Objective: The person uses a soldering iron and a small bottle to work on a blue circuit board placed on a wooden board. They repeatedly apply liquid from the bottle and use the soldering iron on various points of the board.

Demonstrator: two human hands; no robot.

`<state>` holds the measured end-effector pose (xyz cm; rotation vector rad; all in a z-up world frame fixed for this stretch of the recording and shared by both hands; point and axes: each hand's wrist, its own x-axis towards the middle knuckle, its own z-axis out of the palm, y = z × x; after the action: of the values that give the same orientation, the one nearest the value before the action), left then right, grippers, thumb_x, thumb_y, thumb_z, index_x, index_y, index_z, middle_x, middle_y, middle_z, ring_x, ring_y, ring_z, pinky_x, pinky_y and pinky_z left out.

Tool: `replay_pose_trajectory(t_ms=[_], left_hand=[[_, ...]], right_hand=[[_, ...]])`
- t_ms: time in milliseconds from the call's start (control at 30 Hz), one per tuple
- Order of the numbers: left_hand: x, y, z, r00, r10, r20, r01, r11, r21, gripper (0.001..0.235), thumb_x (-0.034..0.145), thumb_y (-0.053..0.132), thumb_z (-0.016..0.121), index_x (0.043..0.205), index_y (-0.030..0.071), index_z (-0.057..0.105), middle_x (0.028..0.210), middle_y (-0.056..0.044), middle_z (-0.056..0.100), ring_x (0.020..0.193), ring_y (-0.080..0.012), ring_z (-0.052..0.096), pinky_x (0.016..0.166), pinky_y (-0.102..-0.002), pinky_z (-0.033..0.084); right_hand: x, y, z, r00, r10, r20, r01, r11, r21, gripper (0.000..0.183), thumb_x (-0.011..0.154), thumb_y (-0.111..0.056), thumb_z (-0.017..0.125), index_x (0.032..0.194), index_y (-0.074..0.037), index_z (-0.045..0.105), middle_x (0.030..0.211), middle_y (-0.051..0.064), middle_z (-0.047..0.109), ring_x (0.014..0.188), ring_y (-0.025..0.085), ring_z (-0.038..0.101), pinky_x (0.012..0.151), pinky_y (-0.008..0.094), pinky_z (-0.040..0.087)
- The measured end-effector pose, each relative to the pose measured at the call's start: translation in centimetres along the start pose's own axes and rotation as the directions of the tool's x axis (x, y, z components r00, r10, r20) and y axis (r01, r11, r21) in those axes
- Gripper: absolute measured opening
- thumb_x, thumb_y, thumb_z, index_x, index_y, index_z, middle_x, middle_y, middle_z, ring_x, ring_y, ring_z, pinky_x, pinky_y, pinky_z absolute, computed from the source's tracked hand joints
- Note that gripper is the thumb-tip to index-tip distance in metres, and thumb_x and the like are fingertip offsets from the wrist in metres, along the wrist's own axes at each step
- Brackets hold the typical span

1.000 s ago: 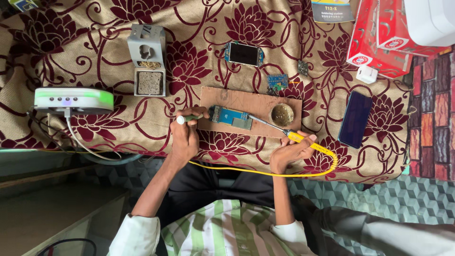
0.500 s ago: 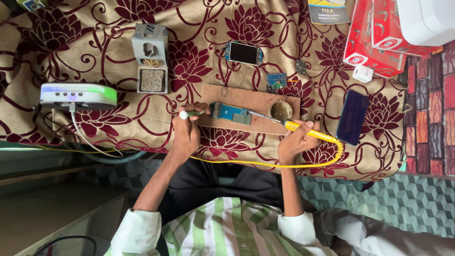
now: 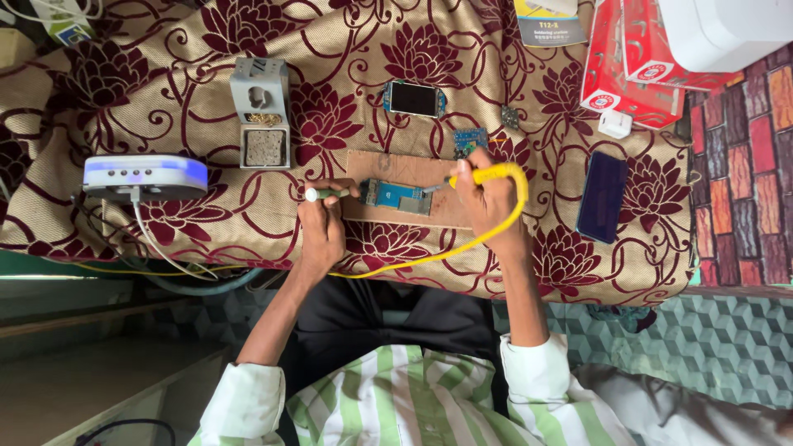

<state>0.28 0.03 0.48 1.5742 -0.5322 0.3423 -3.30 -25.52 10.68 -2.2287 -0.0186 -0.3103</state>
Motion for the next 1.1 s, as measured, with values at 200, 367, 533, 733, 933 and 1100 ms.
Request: replay_pose_trajectory(t_ms=[200, 367, 533, 733, 933, 1100], left_hand=[[0.0, 0.0, 0.0, 0.982, 0.189, -0.007, -0.189, 0.98, 0.058, 0.019, 0.108, -0.007, 0.031, 0.122, -0.003, 0.044, 0.107, -0.017, 0.068, 0.084, -0.0203, 0.066, 0.068, -0.03, 0.05], [0.1, 0.2, 0.1, 0.999, 0.035, -0.027, -0.034, 0.998, 0.047, 0.019, 0.103, -0.008, 0.032, 0.115, -0.005, 0.045, 0.102, -0.018, 0.073, 0.059, -0.0138, 0.057, 0.053, -0.028, 0.042], [0.0, 0.0, 0.1, 0.999, 0.028, -0.034, -0.023, 0.991, 0.132, 0.012, 0.107, -0.004, 0.036, 0.113, -0.005, 0.047, 0.101, -0.017, 0.075, 0.053, -0.0151, 0.053, 0.051, -0.028, 0.041], [-0.8, -0.3, 0.3, 0.984, 0.177, 0.022, -0.176, 0.95, 0.257, 0.007, 0.107, -0.006, 0.043, 0.109, -0.001, 0.047, 0.107, -0.016, 0.074, 0.07, -0.0196, 0.063, 0.061, -0.029, 0.05], [-1.1, -0.9, 0.7, 0.947, 0.312, -0.078, -0.279, 0.918, 0.283, 0.023, 0.096, -0.019, 0.046, 0.113, -0.004, 0.049, 0.116, -0.018, 0.06, 0.093, -0.0244, 0.066, 0.072, -0.029, 0.056], [-1.6, -1.8, 1.1, 0.931, 0.305, -0.202, -0.237, 0.924, 0.3, 0.029, 0.095, -0.022, 0.054, 0.113, 0.001, 0.056, 0.117, -0.016, 0.045, 0.094, -0.0244, 0.064, 0.069, -0.027, 0.058]], right_hand=[[0.8, 0.3, -0.5, 0.956, -0.29, -0.052, 0.289, 0.957, -0.028, 0.02, 0.11, -0.013, 0.056, 0.096, 0.001, 0.06, 0.084, 0.012, 0.067, 0.073, 0.024, 0.064, 0.067, 0.039, 0.051], [-3.4, 3.5, 1.2, 0.903, -0.015, -0.429, 0.181, 0.92, 0.349, 0.024, 0.112, -0.023, 0.051, 0.106, -0.002, 0.061, 0.075, 0.007, 0.059, 0.056, 0.013, 0.052, 0.048, 0.028, 0.042], [-8.9, 7.4, 3.1, 0.83, 0.203, -0.519, 0.269, 0.67, 0.692, 0.036, 0.115, -0.038, 0.045, 0.119, -0.003, 0.053, 0.081, 0.006, 0.056, 0.055, 0.009, 0.049, 0.043, 0.022, 0.035], [-14.6, 9.3, 3.2, 0.897, 0.204, -0.393, 0.12, 0.742, 0.66, 0.047, 0.114, -0.044, 0.042, 0.131, -0.001, 0.052, 0.087, 0.009, 0.057, 0.057, 0.012, 0.055, 0.045, 0.021, 0.033], [-17.8, 8.4, 2.6, 0.907, 0.129, -0.401, 0.176, 0.75, 0.637, 0.059, 0.11, -0.049, 0.047, 0.143, 0.0, 0.04, 0.104, 0.016, 0.059, 0.062, 0.018, 0.061, 0.051, 0.024, 0.041], [-18.4, 6.9, 2.3, 0.89, 0.036, -0.454, 0.246, 0.801, 0.546, 0.061, 0.112, -0.049, 0.048, 0.147, 0.0, 0.039, 0.104, 0.021, 0.063, 0.065, 0.02, 0.062, 0.055, 0.026, 0.043]])
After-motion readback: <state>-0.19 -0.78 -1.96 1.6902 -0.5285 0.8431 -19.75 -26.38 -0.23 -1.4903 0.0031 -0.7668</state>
